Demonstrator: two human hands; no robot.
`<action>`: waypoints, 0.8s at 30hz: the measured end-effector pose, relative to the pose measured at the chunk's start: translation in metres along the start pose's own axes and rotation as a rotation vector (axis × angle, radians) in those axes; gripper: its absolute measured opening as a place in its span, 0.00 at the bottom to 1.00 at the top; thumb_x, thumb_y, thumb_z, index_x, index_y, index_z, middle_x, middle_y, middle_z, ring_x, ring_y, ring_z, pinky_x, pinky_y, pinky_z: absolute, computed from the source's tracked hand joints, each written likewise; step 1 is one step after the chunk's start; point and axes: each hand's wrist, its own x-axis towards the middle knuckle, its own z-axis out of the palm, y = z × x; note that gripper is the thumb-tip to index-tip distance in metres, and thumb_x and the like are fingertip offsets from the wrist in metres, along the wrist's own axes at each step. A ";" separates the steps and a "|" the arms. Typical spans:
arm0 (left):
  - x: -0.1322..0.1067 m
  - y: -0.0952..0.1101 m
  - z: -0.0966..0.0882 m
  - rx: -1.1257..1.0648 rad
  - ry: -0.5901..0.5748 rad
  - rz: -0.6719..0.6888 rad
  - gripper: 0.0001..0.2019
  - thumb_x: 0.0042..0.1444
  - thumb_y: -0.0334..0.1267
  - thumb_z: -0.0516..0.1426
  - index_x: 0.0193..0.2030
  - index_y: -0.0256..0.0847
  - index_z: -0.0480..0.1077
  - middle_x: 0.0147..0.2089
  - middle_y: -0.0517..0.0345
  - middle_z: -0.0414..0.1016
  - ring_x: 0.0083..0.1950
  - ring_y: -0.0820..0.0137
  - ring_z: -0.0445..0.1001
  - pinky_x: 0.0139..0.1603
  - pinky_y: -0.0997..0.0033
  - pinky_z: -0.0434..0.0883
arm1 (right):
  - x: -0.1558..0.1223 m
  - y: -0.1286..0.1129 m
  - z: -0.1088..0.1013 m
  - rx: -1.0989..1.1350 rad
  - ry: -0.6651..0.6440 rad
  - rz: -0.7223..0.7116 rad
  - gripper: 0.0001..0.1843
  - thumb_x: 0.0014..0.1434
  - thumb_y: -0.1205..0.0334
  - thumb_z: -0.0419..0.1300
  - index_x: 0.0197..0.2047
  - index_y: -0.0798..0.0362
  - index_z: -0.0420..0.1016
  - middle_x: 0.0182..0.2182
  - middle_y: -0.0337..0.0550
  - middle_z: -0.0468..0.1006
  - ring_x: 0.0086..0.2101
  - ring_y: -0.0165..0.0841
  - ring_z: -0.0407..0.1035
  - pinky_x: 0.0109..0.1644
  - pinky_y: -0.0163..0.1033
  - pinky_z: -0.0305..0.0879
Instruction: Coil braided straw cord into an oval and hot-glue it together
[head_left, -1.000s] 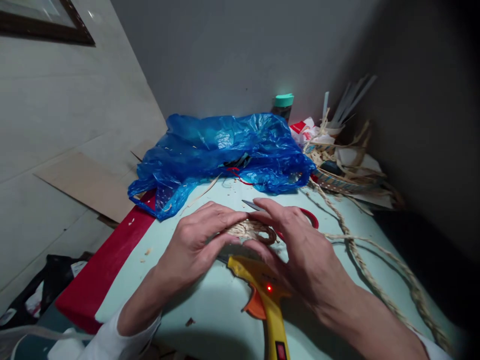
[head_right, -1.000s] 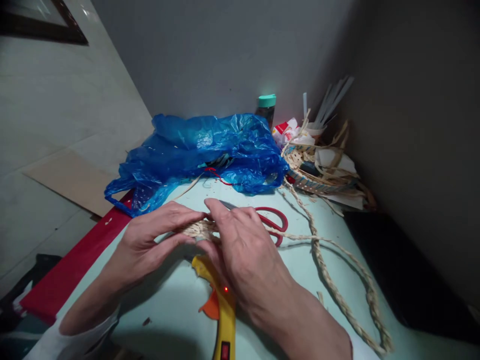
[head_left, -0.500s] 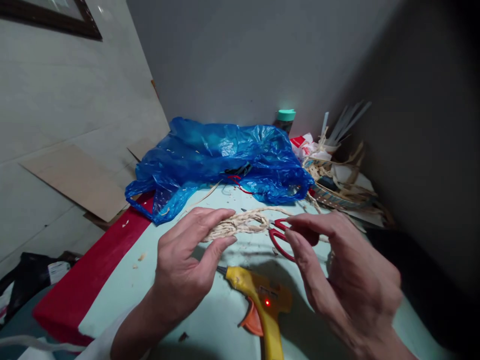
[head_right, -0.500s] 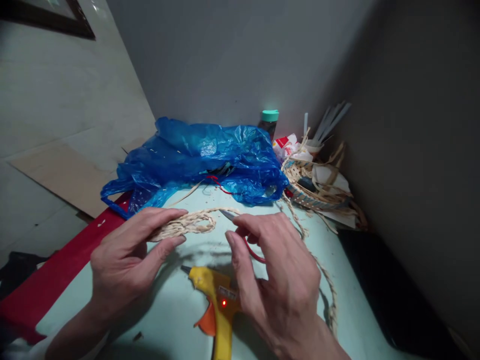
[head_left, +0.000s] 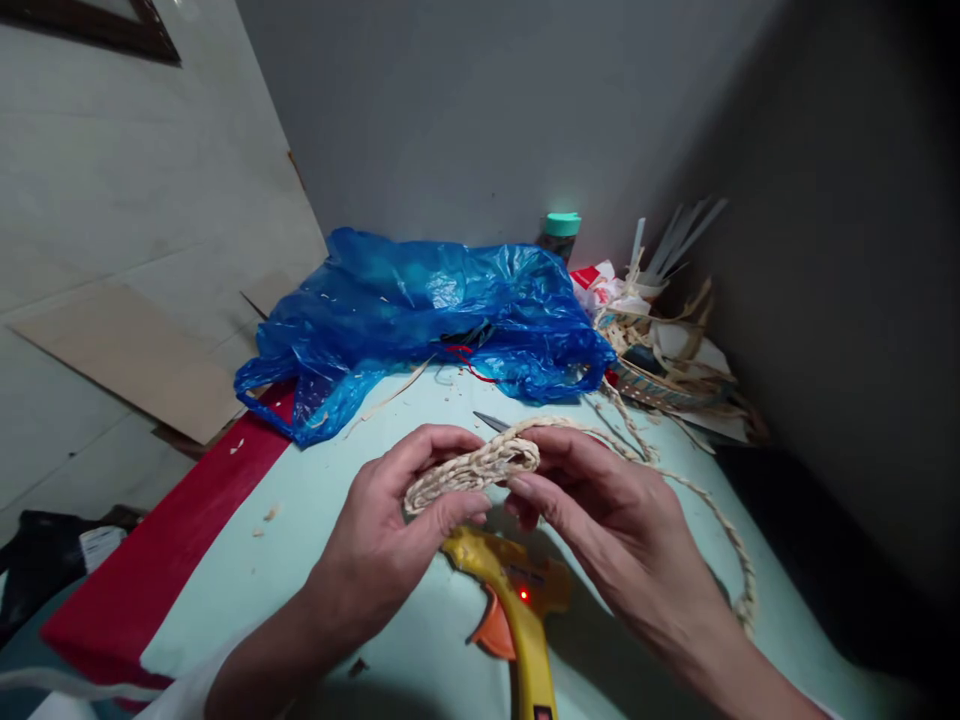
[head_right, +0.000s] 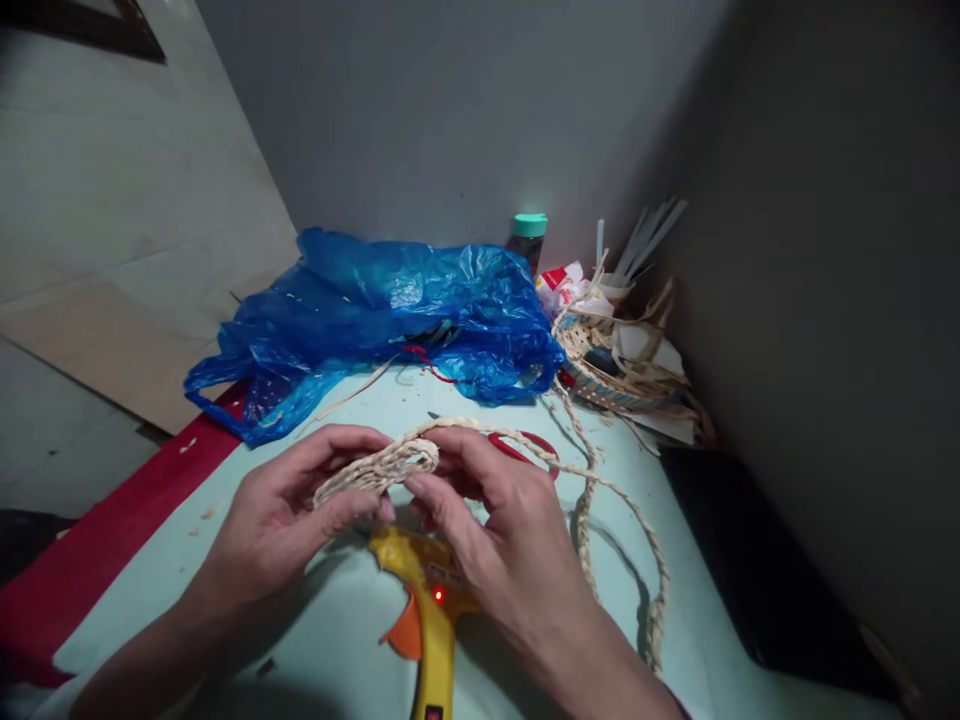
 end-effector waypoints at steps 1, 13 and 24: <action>0.000 0.001 0.000 -0.061 -0.035 -0.060 0.05 0.62 0.37 0.62 0.44 0.46 0.75 0.34 0.66 0.80 0.34 0.74 0.78 0.38 0.79 0.73 | 0.000 -0.002 -0.001 0.025 -0.029 0.010 0.07 0.67 0.61 0.62 0.48 0.51 0.75 0.33 0.34 0.81 0.29 0.24 0.75 0.34 0.28 0.71; -0.003 0.001 0.001 -0.131 -0.083 -0.204 0.07 0.64 0.42 0.60 0.41 0.44 0.77 0.25 0.64 0.72 0.28 0.75 0.69 0.30 0.76 0.65 | 0.002 -0.008 -0.005 0.135 -0.106 0.158 0.10 0.70 0.58 0.58 0.44 0.48 0.82 0.30 0.34 0.77 0.30 0.25 0.70 0.34 0.27 0.67; -0.001 -0.005 0.007 -0.260 -0.087 -0.245 0.06 0.62 0.39 0.60 0.36 0.41 0.76 0.25 0.63 0.69 0.27 0.75 0.63 0.28 0.75 0.61 | 0.003 0.008 0.006 0.293 -0.052 0.221 0.12 0.66 0.56 0.62 0.33 0.54 0.77 0.29 0.38 0.75 0.27 0.27 0.64 0.30 0.32 0.61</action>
